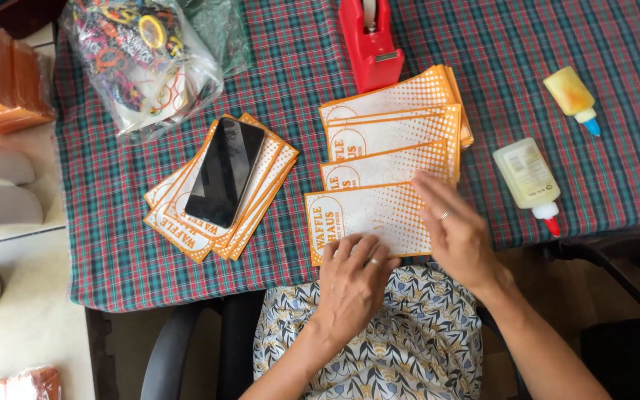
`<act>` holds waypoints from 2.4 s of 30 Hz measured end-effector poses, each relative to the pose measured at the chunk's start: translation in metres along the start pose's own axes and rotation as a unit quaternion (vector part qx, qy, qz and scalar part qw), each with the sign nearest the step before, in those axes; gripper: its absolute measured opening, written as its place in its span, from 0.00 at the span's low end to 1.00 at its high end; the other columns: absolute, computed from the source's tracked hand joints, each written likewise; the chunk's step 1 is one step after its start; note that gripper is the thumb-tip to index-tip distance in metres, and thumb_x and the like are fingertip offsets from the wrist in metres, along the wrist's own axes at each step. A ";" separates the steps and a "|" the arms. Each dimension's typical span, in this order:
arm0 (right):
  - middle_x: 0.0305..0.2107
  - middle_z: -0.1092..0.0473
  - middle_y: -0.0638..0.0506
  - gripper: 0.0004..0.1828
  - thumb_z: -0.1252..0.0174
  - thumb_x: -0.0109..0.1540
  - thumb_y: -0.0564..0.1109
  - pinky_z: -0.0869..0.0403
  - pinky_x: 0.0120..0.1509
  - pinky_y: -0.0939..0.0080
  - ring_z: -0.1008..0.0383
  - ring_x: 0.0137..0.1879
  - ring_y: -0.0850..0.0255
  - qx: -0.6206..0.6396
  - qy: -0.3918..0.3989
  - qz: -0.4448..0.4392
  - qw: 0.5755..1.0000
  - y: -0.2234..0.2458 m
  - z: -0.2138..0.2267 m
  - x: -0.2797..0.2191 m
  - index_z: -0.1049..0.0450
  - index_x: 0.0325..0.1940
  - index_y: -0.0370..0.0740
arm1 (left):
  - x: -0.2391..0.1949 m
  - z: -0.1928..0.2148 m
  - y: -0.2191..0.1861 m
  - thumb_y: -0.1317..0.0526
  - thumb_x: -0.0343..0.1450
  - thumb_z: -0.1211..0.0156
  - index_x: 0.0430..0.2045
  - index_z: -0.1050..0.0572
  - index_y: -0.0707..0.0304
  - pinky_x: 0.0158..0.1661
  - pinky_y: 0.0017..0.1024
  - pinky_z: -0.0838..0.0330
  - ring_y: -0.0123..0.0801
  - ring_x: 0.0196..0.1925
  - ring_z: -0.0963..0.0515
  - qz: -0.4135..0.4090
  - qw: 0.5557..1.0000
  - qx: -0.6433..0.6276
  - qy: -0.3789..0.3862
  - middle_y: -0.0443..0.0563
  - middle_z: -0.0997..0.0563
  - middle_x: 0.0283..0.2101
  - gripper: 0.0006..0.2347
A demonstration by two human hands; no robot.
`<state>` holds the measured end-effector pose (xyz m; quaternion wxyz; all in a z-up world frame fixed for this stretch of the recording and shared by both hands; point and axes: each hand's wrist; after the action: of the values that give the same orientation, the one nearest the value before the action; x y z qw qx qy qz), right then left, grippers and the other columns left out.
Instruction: The person applies glue to the inner flap of a paper envelope, presses it onto the main sleeve to seal it, and places the finished envelope onto a stack.
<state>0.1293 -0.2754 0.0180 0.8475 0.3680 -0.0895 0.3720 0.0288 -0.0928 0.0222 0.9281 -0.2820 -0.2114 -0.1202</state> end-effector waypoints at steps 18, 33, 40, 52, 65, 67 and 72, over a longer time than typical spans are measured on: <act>0.73 0.41 0.39 0.27 0.54 0.71 0.46 0.64 0.83 0.35 0.48 0.81 0.48 -0.195 0.061 0.025 0.979 0.000 -0.018 -0.016 0.36 0.73 0.35 | 0.005 0.010 0.064 0.60 0.79 0.56 0.59 0.25 0.64 0.30 0.34 0.37 0.35 0.28 0.29 0.191 0.951 0.241 0.038 0.52 0.27 0.31 0.16; 0.74 0.44 0.41 0.26 0.49 0.64 0.39 0.65 0.85 0.36 0.55 0.82 0.47 -0.195 0.055 0.057 0.978 0.008 -0.039 -0.036 0.33 0.68 0.38 | -0.015 -0.001 0.094 0.47 0.80 0.58 0.64 0.30 0.68 0.28 0.34 0.31 0.39 0.27 0.25 0.170 0.969 0.181 -0.004 0.51 0.27 0.31 0.25; 0.74 0.48 0.38 0.44 0.35 0.59 0.38 0.47 0.84 0.34 0.48 0.81 0.42 -0.192 0.113 0.131 0.966 0.039 -0.038 -0.039 0.46 0.77 0.36 | 0.002 0.066 0.140 0.62 0.71 0.28 0.64 0.33 0.63 0.48 0.42 0.36 0.45 0.49 0.28 0.146 0.971 0.115 -0.153 0.59 0.25 0.51 0.26; 0.40 0.21 0.44 0.14 0.43 0.61 0.26 0.27 0.63 0.38 0.23 0.48 0.49 -0.045 0.086 0.254 0.962 0.101 0.021 0.091 0.22 0.48 0.34 | 0.008 0.103 0.198 0.49 0.58 0.26 0.65 0.37 0.68 0.56 0.45 0.39 0.54 0.46 0.26 0.280 0.955 0.088 -0.038 0.62 0.19 0.46 0.41; 0.38 0.25 0.40 0.14 0.46 0.60 0.29 0.52 0.73 0.18 0.26 0.52 0.45 -0.074 0.091 0.262 0.958 0.090 -0.149 0.202 0.23 0.46 0.37 | 0.000 0.166 0.184 0.58 0.59 0.17 0.60 0.28 0.63 0.35 0.29 0.24 0.36 0.38 0.19 0.322 0.901 -0.055 -0.285 0.61 0.15 0.41 0.34; 0.49 0.26 0.39 0.23 0.44 0.61 0.28 0.53 0.73 0.20 0.29 0.61 0.42 -0.043 0.038 0.243 0.968 0.082 -0.146 0.199 0.26 0.59 0.39 | 0.001 0.160 0.174 0.59 0.60 0.18 0.60 0.29 0.64 0.36 0.33 0.23 0.41 0.38 0.18 0.300 0.909 -0.038 -0.286 0.64 0.15 0.41 0.33; 0.57 0.30 0.42 0.20 0.49 0.69 0.31 0.42 0.75 0.40 0.31 0.68 0.45 0.022 -0.006 0.168 0.986 0.044 -0.085 0.146 0.28 0.65 0.37 | -0.003 0.092 0.170 0.58 0.49 0.15 0.55 0.24 0.60 0.44 0.35 0.23 0.47 0.43 0.20 0.272 0.932 -0.049 -0.237 0.59 0.18 0.43 0.37</act>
<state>0.1918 -0.1146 0.0440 0.7641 0.3687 -0.1466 0.5086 0.0541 0.0981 0.0093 0.8333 -0.3940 -0.3341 0.1967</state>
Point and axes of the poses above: each hand's wrist, its own x-axis towards the middle knuckle, its own z-axis out of the back of the hand, y = z × x
